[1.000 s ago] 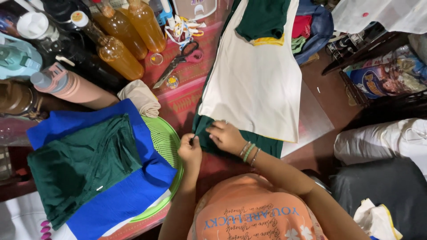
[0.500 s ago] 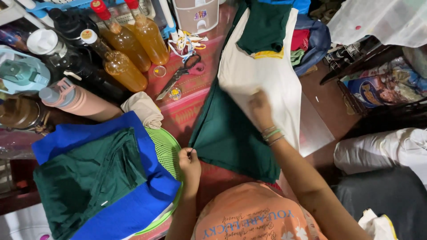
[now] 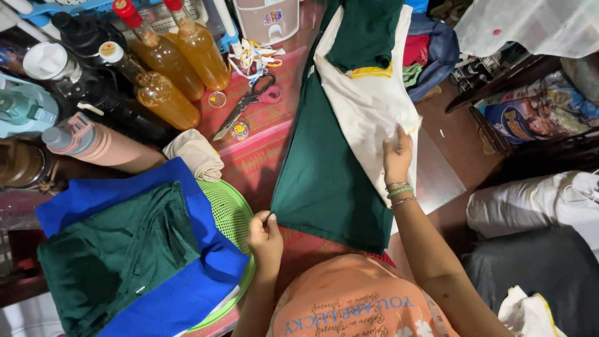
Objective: The person is aligning the edges of a white and green garment and pinning them together on a low workspace.
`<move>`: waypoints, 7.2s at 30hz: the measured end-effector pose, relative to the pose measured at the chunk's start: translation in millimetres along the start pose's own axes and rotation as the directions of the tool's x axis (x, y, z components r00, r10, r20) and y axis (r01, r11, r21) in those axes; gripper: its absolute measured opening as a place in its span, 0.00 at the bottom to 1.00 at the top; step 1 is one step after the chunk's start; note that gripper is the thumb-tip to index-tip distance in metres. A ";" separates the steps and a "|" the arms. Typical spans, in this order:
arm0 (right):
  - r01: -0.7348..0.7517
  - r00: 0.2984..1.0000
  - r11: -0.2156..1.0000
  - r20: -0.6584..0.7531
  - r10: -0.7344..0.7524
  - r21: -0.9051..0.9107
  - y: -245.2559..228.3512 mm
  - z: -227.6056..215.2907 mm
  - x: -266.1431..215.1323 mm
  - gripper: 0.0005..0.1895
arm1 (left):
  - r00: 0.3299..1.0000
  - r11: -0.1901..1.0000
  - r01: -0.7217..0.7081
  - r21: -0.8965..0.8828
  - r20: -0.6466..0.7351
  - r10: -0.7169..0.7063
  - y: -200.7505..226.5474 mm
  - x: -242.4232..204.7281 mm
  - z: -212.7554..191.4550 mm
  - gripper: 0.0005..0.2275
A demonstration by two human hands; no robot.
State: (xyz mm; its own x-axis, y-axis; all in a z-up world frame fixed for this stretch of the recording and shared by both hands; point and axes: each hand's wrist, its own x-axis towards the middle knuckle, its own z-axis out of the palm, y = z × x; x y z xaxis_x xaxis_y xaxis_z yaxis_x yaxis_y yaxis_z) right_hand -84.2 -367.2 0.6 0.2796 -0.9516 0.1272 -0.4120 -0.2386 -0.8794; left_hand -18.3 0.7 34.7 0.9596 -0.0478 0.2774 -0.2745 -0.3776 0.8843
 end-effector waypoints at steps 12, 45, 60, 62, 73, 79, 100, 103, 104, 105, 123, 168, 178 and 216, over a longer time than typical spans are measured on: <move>0.024 0.996 0.998 0.092 -0.018 -0.064 24.9 4.1 -21.8 0.28 | 0.994 0.976 0.078 -0.202 0.090 -0.061 6.6 -3.7 1.0 0.10; 0.302 0.617 0.914 0.676 -0.403 0.270 -32.0 -113.3 -102.3 0.14 | 0.899 0.960 -0.241 -0.140 0.341 0.275 28.0 -10.4 44.2 0.05; -0.128 0.934 0.353 0.233 -0.271 0.927 -68.3 -188.8 -0.7 0.05 | 0.892 0.981 0.046 0.190 0.434 -0.126 -51.3 -0.1 39.4 0.08; -0.109 0.943 0.368 0.213 -0.254 0.923 -58.0 -182.6 3.5 0.08 | 0.810 0.937 0.302 0.176 0.471 -0.350 -56.9 -10.9 47.8 0.09; 0.553 0.734 0.822 0.387 -0.559 0.138 -73.9 -162.6 -24.3 0.16 | 0.970 0.925 0.218 -0.312 0.174 -0.170 8.4 -33.4 43.1 0.19; 0.533 0.411 0.663 0.524 -0.746 0.525 -120.0 -101.2 -68.9 0.11 | 0.967 0.847 0.199 -0.492 0.236 -0.090 26.2 -30.6 63.0 0.19; 0.717 0.227 0.531 0.570 -0.790 0.451 -146.0 -63.3 -120.7 0.16 | 0.961 0.874 0.141 -0.466 0.278 -0.006 61.1 -36.4 40.5 0.21; 0.732 0.230 0.533 0.582 -0.780 0.424 -136.2 -58.3 -117.6 0.16 | 0.963 0.924 0.058 -0.378 0.265 0.048 86.5 -32.1 28.9 0.18; 0.732 0.229 0.532 0.582 -0.780 0.425 -135.6 -58.9 -115.6 0.16 | 0.963 0.924 0.058 -0.378 0.264 0.047 81.3 -31.9 30.9 0.18; 0.698 0.240 0.555 0.583 -0.776 0.452 -135.0 -59.5 -113.6 0.14 | 0.955 0.897 0.102 -0.431 0.295 0.033 76.2 -31.7 33.0 0.19; 0.409 0.366 0.720 0.622 -0.693 0.562 -144.1 -109.5 -56.6 0.06 | 0.935 0.990 0.088 0.107 0.334 -0.119 -39.1 6.2 46.4 0.11; 0.378 0.657 0.915 0.737 -0.159 -0.140 12.7 -159.6 -164.2 0.32 | 0.725 0.954 0.285 -0.093 0.672 -0.151 36.2 47.0 -13.2 0.09; -0.121 0.927 0.989 0.365 0.083 0.081 85.8 -124.9 -186.5 0.15 | 0.826 0.875 0.345 -0.340 0.552 -0.111 59.2 61.8 -7.6 0.07; 0.164 0.938 0.945 0.342 -0.060 -0.284 23.7 -139.4 -123.1 0.29 | 0.704 0.773 0.228 -0.592 0.649 0.289 218.4 94.6 96.5 0.06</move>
State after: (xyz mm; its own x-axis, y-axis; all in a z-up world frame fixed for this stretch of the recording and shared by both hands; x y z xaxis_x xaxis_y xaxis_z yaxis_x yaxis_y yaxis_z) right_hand -249.4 -282.7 28.1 0.5837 -0.8119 0.0150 -0.5898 -0.4366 -0.6794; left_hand 18.5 -175.6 217.8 0.6365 -0.7428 0.2077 -0.0309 0.2445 0.9691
